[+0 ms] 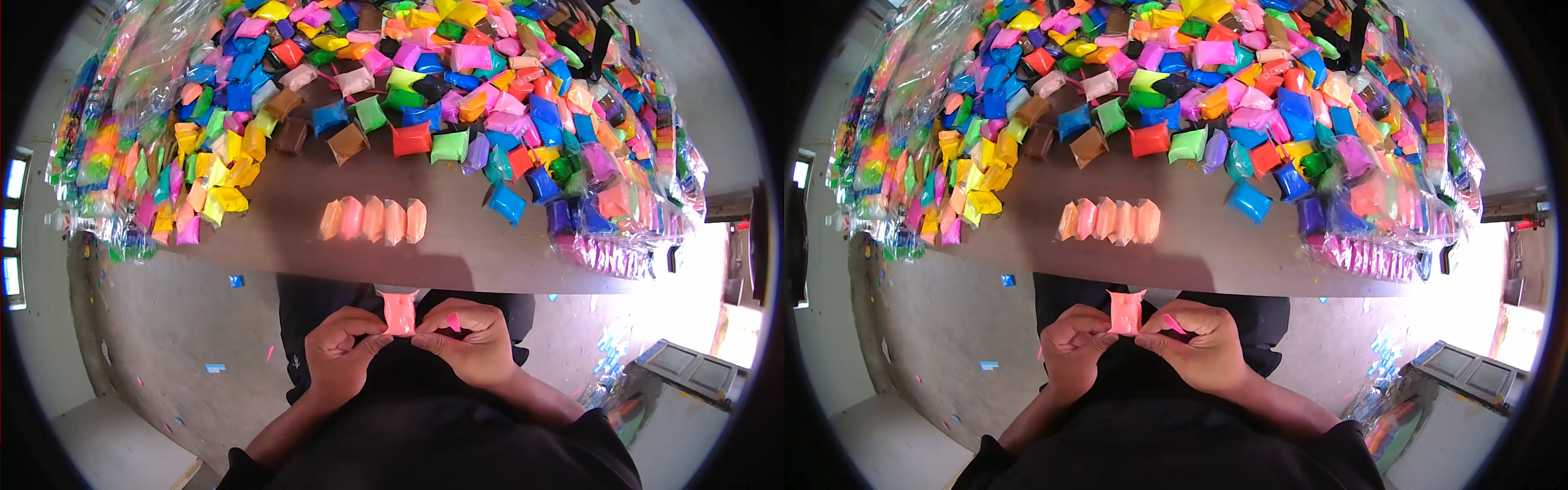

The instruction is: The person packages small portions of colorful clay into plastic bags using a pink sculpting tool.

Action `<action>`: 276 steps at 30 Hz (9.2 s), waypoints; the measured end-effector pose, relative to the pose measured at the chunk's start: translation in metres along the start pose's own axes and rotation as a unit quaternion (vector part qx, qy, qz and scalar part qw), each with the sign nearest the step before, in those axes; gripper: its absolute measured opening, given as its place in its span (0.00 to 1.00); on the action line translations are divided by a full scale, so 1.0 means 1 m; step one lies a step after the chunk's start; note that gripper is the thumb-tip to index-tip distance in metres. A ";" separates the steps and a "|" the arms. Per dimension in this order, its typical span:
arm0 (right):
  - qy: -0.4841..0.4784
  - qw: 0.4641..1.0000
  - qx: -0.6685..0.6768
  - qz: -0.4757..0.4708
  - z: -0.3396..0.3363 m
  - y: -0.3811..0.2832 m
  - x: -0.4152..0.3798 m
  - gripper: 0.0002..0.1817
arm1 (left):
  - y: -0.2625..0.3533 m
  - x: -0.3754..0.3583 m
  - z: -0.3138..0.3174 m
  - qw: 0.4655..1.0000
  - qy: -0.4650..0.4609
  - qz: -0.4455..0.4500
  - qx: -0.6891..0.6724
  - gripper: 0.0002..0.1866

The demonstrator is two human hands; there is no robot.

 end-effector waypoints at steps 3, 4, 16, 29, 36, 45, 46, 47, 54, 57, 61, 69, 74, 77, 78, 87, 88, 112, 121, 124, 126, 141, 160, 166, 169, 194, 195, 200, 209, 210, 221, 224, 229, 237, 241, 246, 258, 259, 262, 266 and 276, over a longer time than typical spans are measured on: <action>-0.034 0.999 -0.007 0.004 0.006 -0.004 0.005 0.05 | -0.003 0.000 -0.002 0.999 -0.032 -0.018 0.004 0.08; -0.036 0.999 -0.007 0.004 0.006 -0.005 0.005 0.05 | -0.004 -0.001 -0.002 0.999 -0.038 -0.031 -0.011 0.07; 0.087 0.987 0.134 -0.015 -0.026 0.005 0.004 0.03 | -0.023 -0.013 0.008 0.857 -0.001 -0.292 -0.424 0.09; 0.065 0.988 -0.099 -0.101 -0.012 -0.026 0.030 0.05 | -0.008 0.063 -0.095 0.943 0.196 -0.159 -0.215 0.09; 0.005 0.974 -0.147 -0.170 0.023 -0.067 0.049 0.07 | 0.016 0.058 -0.081 0.952 0.126 -0.184 -0.209 0.08; -0.178 0.953 0.238 0.062 0.085 -0.047 0.072 0.25 | 0.037 0.020 -0.028 0.887 -0.047 -0.204 -0.410 0.12; -0.200 0.951 0.228 0.058 0.086 -0.045 0.071 0.24 | 0.037 0.017 -0.026 0.889 -0.061 -0.201 -0.407 0.14; -0.221 0.949 0.219 0.053 0.086 -0.043 0.069 0.23 | 0.036 0.015 -0.027 0.887 -0.058 -0.199 -0.412 0.14; -0.183 0.974 0.126 0.032 0.067 -0.034 0.061 0.19 | 0.069 0.019 -0.051 0.992 0.103 0.028 0.064 0.06; -0.182 0.975 0.125 0.026 0.066 -0.030 0.060 0.19 | 0.095 0.019 -0.044 0.961 0.105 0.142 0.211 0.07; -0.191 0.973 0.129 0.011 0.067 -0.037 0.059 0.18 | 0.103 0.014 -0.037 0.925 0.121 0.185 0.308 0.04; -0.202 0.966 0.161 0.022 0.063 -0.029 0.063 0.16 | 0.068 0.009 -0.031 0.971 0.053 0.070 0.224 0.05; -0.201 0.967 0.153 0.024 0.066 -0.028 0.061 0.16 | 0.054 0.007 -0.026 0.986 0.043 -0.009 0.164 0.05; -0.182 0.971 0.156 -0.002 0.066 -0.023 0.060 0.18 | 0.038 0.007 -0.023 0.985 0.039 -0.076 0.150 0.04; -0.182 0.971 0.155 -0.002 0.064 -0.027 0.061 0.18 | 0.031 0.007 -0.021 0.990 0.042 -0.087 0.102 0.04; -0.187 0.956 0.164 0.156 0.058 0.001 0.057 0.15 | 0.030 0.010 -0.017 0.996 -0.048 -0.056 -0.054 0.10; -0.177 0.966 0.162 0.099 0.062 -0.007 0.057 0.16 | 0.035 0.011 -0.022 0.998 -0.017 -0.032 -0.054 0.14; -0.022 0.904 -0.324 -0.276 0.048 -0.088 0.096 0.10 | -0.018 0.112 -0.112 0.963 0.117 -0.167 0.177 0.13; -0.044 0.825 -0.497 -0.264 0.073 -0.058 0.139 0.25 | 0.009 0.149 -0.074 0.883 0.045 -0.083 0.461 0.19; -0.052 0.827 -0.505 -0.241 0.072 -0.050 0.143 0.27 | -0.003 0.149 -0.080 0.902 0.036 -0.096 0.419 0.21; -0.056 0.830 -0.505 -0.228 0.071 -0.048 0.144 0.26 | -0.011 0.145 -0.082 0.927 0.033 -0.090 0.362 0.20; 0.050 0.960 -0.203 -0.185 0.012 -0.092 0.093 0.36 | -0.001 0.137 -0.052 0.946 -0.015 -0.123 0.299 0.17; -0.092 0.993 0.000 -0.076 0.047 -0.005 0.040 0.29 | -0.003 0.102 -0.099 0.919 0.220 -0.023 0.326 0.20; -0.075 0.996 0.020 -0.052 0.040 0.011 0.026 0.26 | 0.001 0.121 -0.082 0.926 0.134 -0.009 0.352 0.18; -0.060 0.998 0.016 -0.032 0.038 0.023 0.019 0.26 | 0.021 0.120 -0.072 0.919 0.163 0.089 0.347 0.14; -0.010 0.993 -0.117 -0.024 0.014 0.027 0.023 0.30 | -0.014 0.130 -0.062 0.987 0.100 -0.029 0.122 0.15; -0.012 0.992 -0.125 -0.022 0.014 0.025 0.023 0.30 | -0.016 0.129 -0.066 0.984 0.110 -0.030 0.139 0.15; -0.016 0.991 -0.133 -0.015 0.014 0.025 0.023 0.31 | -0.020 0.127 -0.070 0.986 0.103 -0.032 0.126 0.14; -0.011 0.993 -0.111 -0.047 0.016 0.015 0.022 0.31 | -0.011 0.092 -0.079 0.977 0.162 -0.032 0.137 0.14; -0.020 0.991 -0.121 -0.062 0.018 0.012 0.021 0.31 | 0.001 0.075 -0.078 0.967 0.181 0.015 0.177 0.14; -0.101 0.986 -0.050 -0.123 0.041 0.004 0.024 0.21 | -0.031 -0.012 0.011 0.938 -0.165 -0.192 -0.238 0.21; -0.103 0.983 -0.056 -0.139 0.039 0.001 0.022 0.19 | -0.026 -0.015 0.007 0.952 -0.159 -0.210 -0.159 0.19; -0.086 0.986 -0.055 -0.134 0.035 0.000 0.016 0.18 | -0.020 -0.012 0.006 0.963 -0.141 -0.160 -0.164 0.15; -0.115 0.974 -0.047 -0.191 0.033 -0.013 0.008 0.11 | 0.005 -0.009 0.006 0.984 -0.143 0.001 -0.110 0.10; -0.108 0.978 -0.051 -0.169 0.036 -0.010 0.010 0.07 | -0.009 -0.016 0.007 0.982 -0.104 -0.098 -0.126 0.07; -0.085 0.996 -0.020 -0.019 0.038 0.008 0.007 0.06 | -0.029 -0.027 0.016 0.958 -0.058 -0.176 -0.220 0.11; -0.124 0.989 -0.076 0.033 0.048 -0.008 -0.023 0.07 | 0.032 -0.024 0.010 0.955 -0.072 0.226 0.180 0.28; -0.125 0.989 -0.073 0.033 0.048 -0.008 -0.023 0.07 | 0.031 -0.024 0.010 0.955 -0.074 0.224 0.180 0.28; -0.118 0.991 -0.065 0.027 0.046 -0.009 -0.024 0.07 | 0.029 -0.026 0.008 0.957 -0.059 0.224 0.174 0.27; -0.122 0.990 -0.057 0.029 0.047 -0.009 -0.024 0.07 | 0.033 -0.026 0.005 0.957 -0.046 0.229 0.172 0.24; -0.125 0.991 -0.052 0.018 0.047 -0.009 -0.022 0.07 | 0.036 -0.025 0.010 0.950 -0.073 0.211 0.217 0.21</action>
Point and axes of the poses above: each hand's wrist, its own x-axis towards the middle knuckle, its own z-axis out of the palm, y = z × x, the point moved 9 cm from there along x, towards the middle knuckle, and after that the axes turned 7 degrees about x, right-handed, at the moved point
